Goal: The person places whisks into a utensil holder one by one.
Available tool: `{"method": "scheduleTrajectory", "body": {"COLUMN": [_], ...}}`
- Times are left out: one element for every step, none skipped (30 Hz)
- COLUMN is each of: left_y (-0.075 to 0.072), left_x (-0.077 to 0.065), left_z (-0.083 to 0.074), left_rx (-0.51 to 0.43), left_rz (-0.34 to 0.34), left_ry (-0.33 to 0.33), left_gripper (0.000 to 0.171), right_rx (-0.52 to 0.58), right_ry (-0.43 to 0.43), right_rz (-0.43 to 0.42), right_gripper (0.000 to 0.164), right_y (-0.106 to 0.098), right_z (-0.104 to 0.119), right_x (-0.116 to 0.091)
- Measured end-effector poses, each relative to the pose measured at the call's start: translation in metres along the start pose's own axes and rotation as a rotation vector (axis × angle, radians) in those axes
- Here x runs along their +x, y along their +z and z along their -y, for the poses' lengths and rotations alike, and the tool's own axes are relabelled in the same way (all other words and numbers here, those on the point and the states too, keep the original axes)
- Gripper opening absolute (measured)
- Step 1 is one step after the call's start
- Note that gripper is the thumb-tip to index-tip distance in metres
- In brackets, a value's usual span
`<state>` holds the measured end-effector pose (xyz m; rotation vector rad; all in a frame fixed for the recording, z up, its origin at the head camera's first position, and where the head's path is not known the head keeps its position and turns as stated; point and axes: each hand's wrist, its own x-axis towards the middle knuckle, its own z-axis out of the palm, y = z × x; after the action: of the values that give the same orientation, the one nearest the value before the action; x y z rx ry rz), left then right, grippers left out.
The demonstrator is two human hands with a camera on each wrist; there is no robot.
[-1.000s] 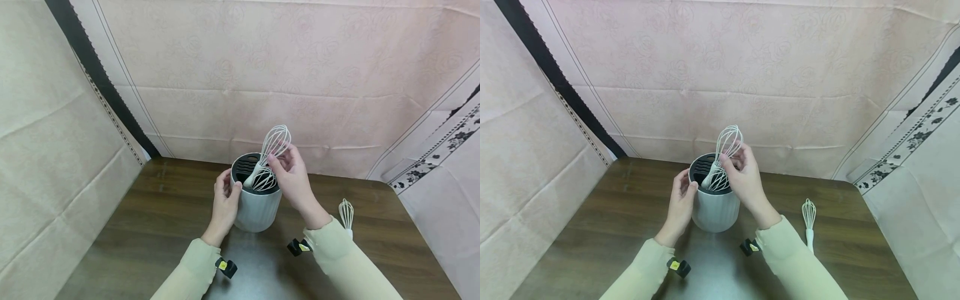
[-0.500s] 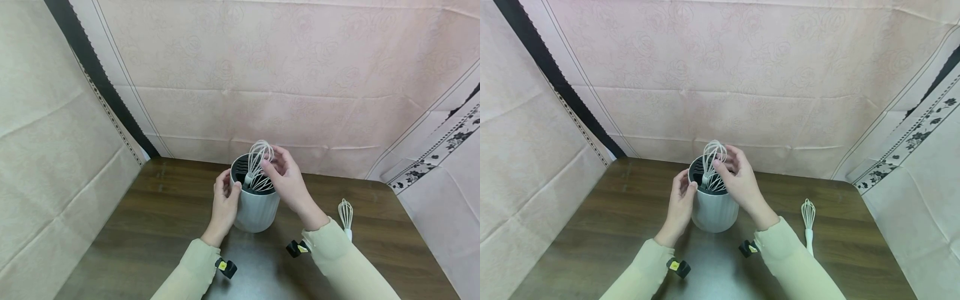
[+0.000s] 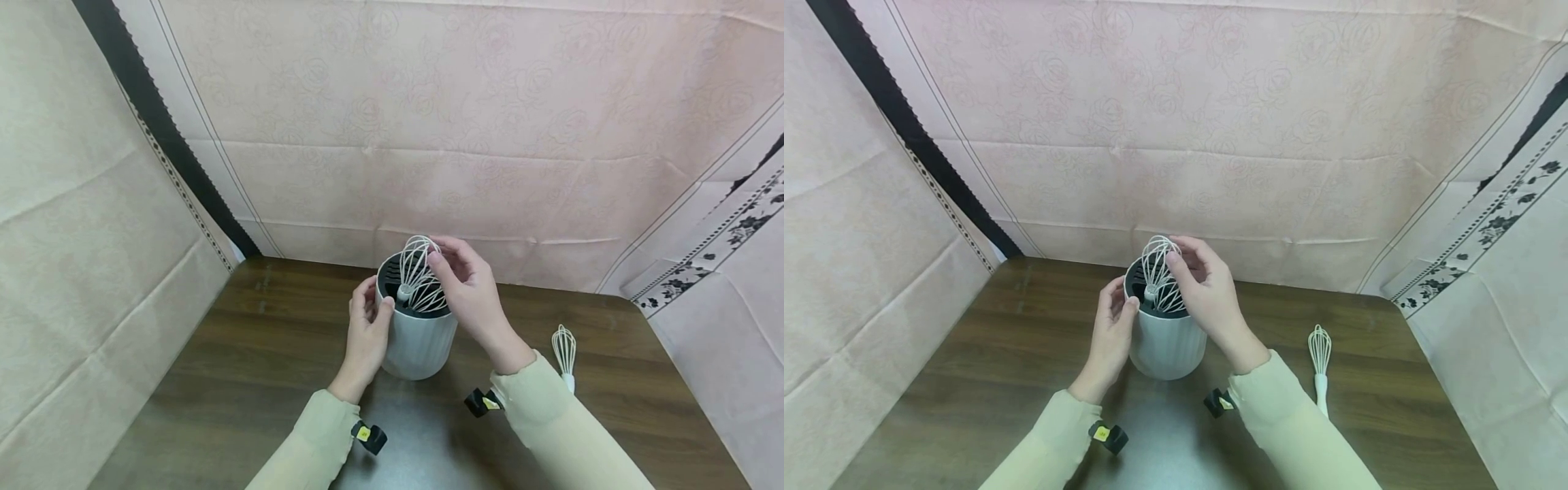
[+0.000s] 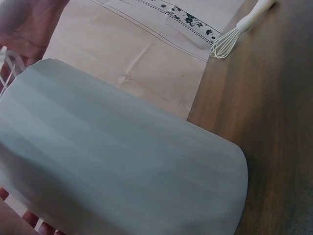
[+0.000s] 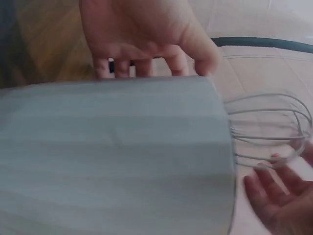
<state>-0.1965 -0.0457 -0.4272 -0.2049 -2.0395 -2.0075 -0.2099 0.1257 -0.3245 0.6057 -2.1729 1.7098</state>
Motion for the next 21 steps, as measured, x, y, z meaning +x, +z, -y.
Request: {"method": "scheduleTrajectory", "body": {"left_y": [0.000, 0.001, 0.001, 0.001, 0.001, 0.001, 0.000, -0.001, -0.002, -0.003, -0.005, -0.007, -0.010, -0.013, -0.016, -0.018, -0.021, -0.024, -0.026, -0.028, -0.029], "left_x": [0.000, 0.000, 0.000, 0.000, -0.001, -0.001, 0.000, 0.000, 0.000, 0.001, 0.002, 0.003, 0.004, 0.005, 0.007, 0.008, 0.008, 0.009, 0.009, 0.009, 0.008], "left_z": [0.000, 0.000, -0.001, -0.001, -0.001, -0.001, -0.001, -0.001, 0.000, 0.000, 0.001, 0.001, 0.002, 0.003, 0.003, 0.004, 0.004, 0.001, -0.002, -0.004, -0.008], "left_rx": [-0.003, -0.005, -0.006, -0.006, -0.005, -0.003, 0.000, 0.005, 0.009, 0.015, 0.021, 0.027, 0.036, 0.047, 0.059, 0.068, 0.074, 0.078, 0.082, 0.084, 0.084], "left_rz": [0.000, 0.000, -0.001, -0.001, -0.001, -0.001, 0.000, 0.005, 0.011, 0.019, 0.028, 0.041, 0.058, 0.077, 0.100, 0.126, 0.157, 0.190, 0.222, 0.252, 0.278], "left_ry": [0.002, 0.004, 0.005, 0.005, 0.004, 0.001, -0.001, -0.003, -0.004, -0.005, -0.005, -0.003, 0.002, 0.007, 0.016, 0.023, 0.031, 0.042, 0.058, 0.069, 0.079], "left_gripper": [0.044, 0.045, 0.045, 0.046, 0.046, 0.046, 0.046, 0.046, 0.045, 0.046, 0.046, 0.047, 0.048, 0.049, 0.052, 0.055, 0.059, 0.064, 0.070, 0.075, 0.081], "right_rx": [-0.054, -0.110, -0.161, -0.201, -0.241, -0.271, -0.283, -0.292, -0.293, -0.292, -0.282, -0.262, -0.238, -0.213, -0.181, -0.155, -0.127, -0.103, -0.087, -0.073, -0.062], "right_ry": [0.010, 0.024, 0.036, 0.046, 0.054, 0.059, 0.060, 0.056, 0.046, 0.038, 0.029, 0.020, 0.010, 0.001, -0.007, -0.015, -0.023, -0.029, -0.033, -0.033, -0.028], "right_rz": [0.011, 0.026, 0.044, 0.060, 0.072, 0.083, 0.090, 0.092, 0.091, 0.085, 0.080, 0.076, 0.074, 0.068, 0.060, 0.048, 0.036, 0.023, 0.008, -0.009, -0.025], "right_gripper": [0.028, 0.030, 0.034, 0.038, 0.042, 0.045, 0.046, 0.047, 0.047, 0.047, 0.046, 0.045, 0.044, 0.043, 0.041, 0.040, 0.039, 0.037, 0.037, 0.036, 0.036], "right_y": [0.000, 0.000, -0.001, -0.001, -0.001, -0.002, -0.002, -0.002, -0.002, -0.003, -0.004, -0.005, -0.007, -0.010, -0.013, -0.017, -0.021, -0.027, -0.033, -0.039, -0.046], "right_z": [0.001, 0.003, 0.003, 0.003, 0.004, 0.003, 0.002, 0.001, 0.000, 0.000, -0.001, -0.003, -0.004, -0.006, -0.008, -0.010, -0.013, -0.016, -0.020, -0.025, -0.030], "right_x": [0.001, 0.002, 0.003, 0.003, 0.003, 0.003, 0.002, 0.002, 0.001, 0.000, 0.000, -0.001, -0.002, -0.003, -0.005, -0.007, -0.009, -0.011, -0.014, -0.018, -0.022]}}
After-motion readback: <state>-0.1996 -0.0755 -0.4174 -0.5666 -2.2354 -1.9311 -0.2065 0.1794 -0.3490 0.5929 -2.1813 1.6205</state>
